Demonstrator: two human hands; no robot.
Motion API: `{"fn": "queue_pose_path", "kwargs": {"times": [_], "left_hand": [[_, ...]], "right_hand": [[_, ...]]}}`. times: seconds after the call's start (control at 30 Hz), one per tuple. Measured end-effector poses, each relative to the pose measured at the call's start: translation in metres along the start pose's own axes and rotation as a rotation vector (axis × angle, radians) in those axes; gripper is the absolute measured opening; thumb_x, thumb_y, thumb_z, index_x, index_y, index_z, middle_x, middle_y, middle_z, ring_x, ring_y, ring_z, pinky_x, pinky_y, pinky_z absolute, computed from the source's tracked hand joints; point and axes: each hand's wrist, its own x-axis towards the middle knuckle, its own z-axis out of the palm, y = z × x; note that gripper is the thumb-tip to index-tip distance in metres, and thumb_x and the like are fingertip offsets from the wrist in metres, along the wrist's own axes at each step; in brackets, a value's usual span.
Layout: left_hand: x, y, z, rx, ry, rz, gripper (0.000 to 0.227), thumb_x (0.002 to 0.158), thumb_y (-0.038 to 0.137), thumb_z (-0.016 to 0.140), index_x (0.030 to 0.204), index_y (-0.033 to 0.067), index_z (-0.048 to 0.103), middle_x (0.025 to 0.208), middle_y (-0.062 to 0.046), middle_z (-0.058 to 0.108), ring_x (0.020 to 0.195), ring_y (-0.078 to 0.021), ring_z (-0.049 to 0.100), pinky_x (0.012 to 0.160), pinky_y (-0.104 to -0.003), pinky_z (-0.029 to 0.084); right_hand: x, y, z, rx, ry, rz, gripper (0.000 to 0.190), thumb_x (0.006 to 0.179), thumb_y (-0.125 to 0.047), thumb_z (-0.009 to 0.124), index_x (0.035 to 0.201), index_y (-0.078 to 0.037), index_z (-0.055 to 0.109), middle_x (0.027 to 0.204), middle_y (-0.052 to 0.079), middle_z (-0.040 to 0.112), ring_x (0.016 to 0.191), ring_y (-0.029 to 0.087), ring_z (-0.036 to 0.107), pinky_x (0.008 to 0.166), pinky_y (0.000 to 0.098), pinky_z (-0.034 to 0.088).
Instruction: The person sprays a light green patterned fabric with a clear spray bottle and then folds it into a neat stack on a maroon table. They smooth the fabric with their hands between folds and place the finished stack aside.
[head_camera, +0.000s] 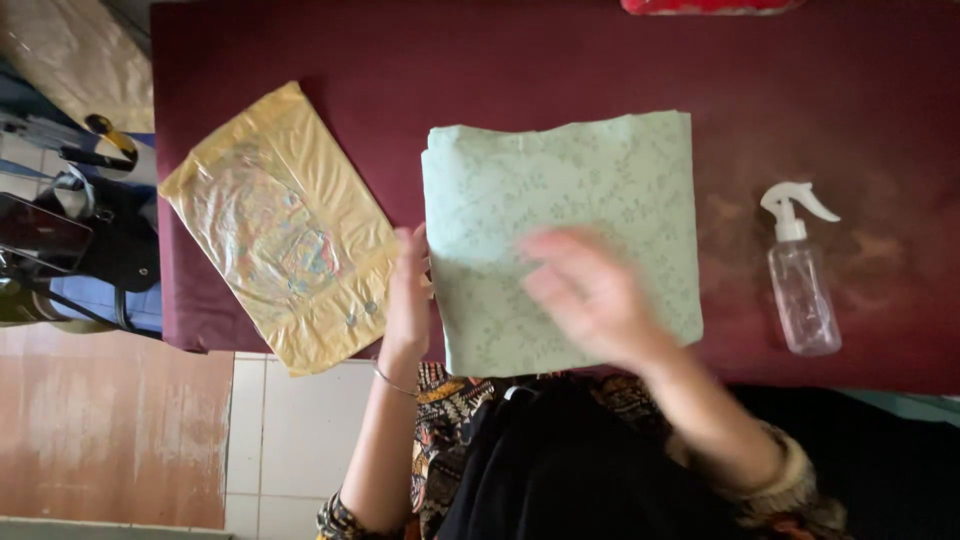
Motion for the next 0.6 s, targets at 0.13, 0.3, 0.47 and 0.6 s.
{"fn": "queue_pose_path", "kwargs": {"times": [0.13, 0.3, 0.47, 0.6], "left_hand": [[0.001, -0.007, 0.030, 0.190, 0.062, 0.268, 0.089, 0.092, 0.050, 0.071, 0.153, -0.0038, 0.033, 0.141, -0.019, 0.057, 0.129, -0.0239, 0.057, 0.107, -0.037, 0.047], [-0.001, 0.034, 0.038, 0.269, 0.100, -0.014, 0.109, 0.067, 0.056, 0.079, 0.150, -0.0003, 0.036, 0.126, -0.023, 0.068, 0.107, -0.0258, 0.072, 0.091, -0.037, 0.060], [0.002, -0.009, 0.013, 0.492, 0.171, 0.109, 0.082, 0.091, 0.059, 0.074, 0.137, -0.0072, 0.061, 0.139, -0.024, 0.055, 0.129, -0.0294, 0.053, 0.106, -0.041, 0.045], [0.009, -0.023, -0.004, 0.143, -0.037, -0.096, 0.093, 0.084, 0.065, 0.066, 0.144, -0.0037, 0.046, 0.139, -0.018, 0.061, 0.129, -0.0260, 0.058, 0.108, -0.037, 0.044]], "right_hand": [[-0.045, 0.063, -0.058, -0.270, 0.329, 0.252, 0.044, 0.110, -0.024, 0.064, 0.151, -0.012, 0.052, 0.150, 0.017, 0.056, 0.138, 0.029, 0.055, 0.119, 0.0425, 0.048], [-0.043, 0.093, -0.064, -0.528, 0.303, 0.424, 0.069, 0.109, -0.037, 0.060, 0.167, -0.010, 0.033, 0.165, 0.031, 0.030, 0.153, 0.041, 0.032, 0.121, 0.0505, 0.030], [-0.048, 0.091, -0.080, 0.070, 0.352, 0.785, 0.092, 0.095, -0.058, 0.062, 0.160, -0.004, 0.025, 0.163, 0.021, 0.036, 0.150, 0.031, 0.036, 0.120, 0.0439, 0.031], [-0.065, 0.121, -0.091, 0.355, 0.303, 0.865, 0.092, 0.092, -0.061, 0.061, 0.159, -0.005, 0.033, 0.162, 0.015, 0.041, 0.149, 0.028, 0.039, 0.119, 0.0411, 0.033]]}}
